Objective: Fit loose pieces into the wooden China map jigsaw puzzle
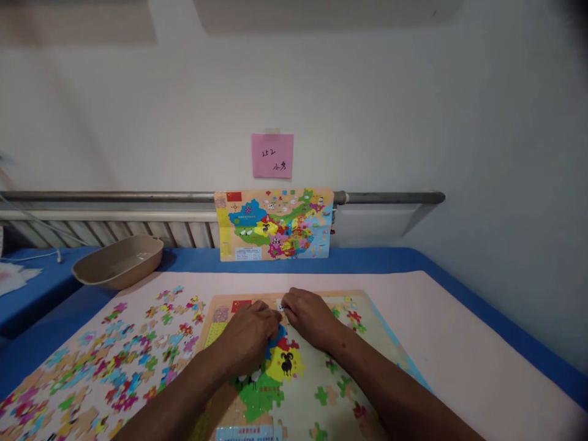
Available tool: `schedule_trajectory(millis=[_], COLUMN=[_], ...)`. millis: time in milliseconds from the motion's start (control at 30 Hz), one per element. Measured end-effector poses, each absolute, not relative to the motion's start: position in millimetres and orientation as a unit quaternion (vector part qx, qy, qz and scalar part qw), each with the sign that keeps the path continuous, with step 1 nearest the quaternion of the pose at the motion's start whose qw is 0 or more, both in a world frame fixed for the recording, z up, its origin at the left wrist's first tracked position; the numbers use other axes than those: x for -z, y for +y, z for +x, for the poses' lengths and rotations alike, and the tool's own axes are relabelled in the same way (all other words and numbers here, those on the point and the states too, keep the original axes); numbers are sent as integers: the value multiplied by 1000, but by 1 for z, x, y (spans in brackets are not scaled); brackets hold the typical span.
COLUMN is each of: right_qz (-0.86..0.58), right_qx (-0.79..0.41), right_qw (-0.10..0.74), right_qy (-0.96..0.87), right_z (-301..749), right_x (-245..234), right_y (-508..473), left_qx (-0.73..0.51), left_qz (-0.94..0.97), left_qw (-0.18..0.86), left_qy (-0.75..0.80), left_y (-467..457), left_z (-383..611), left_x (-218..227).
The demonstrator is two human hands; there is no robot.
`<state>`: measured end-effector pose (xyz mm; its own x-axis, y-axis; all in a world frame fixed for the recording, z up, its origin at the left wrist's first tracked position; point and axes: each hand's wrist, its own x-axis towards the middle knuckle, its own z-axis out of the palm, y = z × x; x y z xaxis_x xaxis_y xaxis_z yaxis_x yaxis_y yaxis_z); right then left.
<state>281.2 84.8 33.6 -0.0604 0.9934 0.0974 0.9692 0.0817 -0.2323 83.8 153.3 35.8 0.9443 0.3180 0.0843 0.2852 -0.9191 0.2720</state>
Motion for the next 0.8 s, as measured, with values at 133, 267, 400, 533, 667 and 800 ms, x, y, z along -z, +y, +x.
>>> schedule_trajectory(millis=[133, 267, 400, 533, 667, 800], right_qz=[-677, -678, -680, -681, -680, -680], right_qx=[-52, -55, -57, -61, -65, -63], right_qw=[110, 107, 108, 111, 116, 124], right_qy=[-726, -726, -723, -722, -721, -720], right_z=[281, 280, 279, 279, 281, 287], right_x=[-35, -36, -36, -35, -34, -39], right_y=[85, 85, 84, 84, 85, 84], left_qx=[-71, -75, -79, -85, -97, -115], left_qz=[974, 973, 973, 971, 969, 964], left_qw=[136, 141, 148, 148, 145, 141], left_qy=[166, 165, 161, 165, 174, 196], left_y=[153, 154, 155, 153, 151, 147], left_z=[84, 84, 84, 83, 82, 72], left_x=[-35, -33, -34, -35, -39, -50])
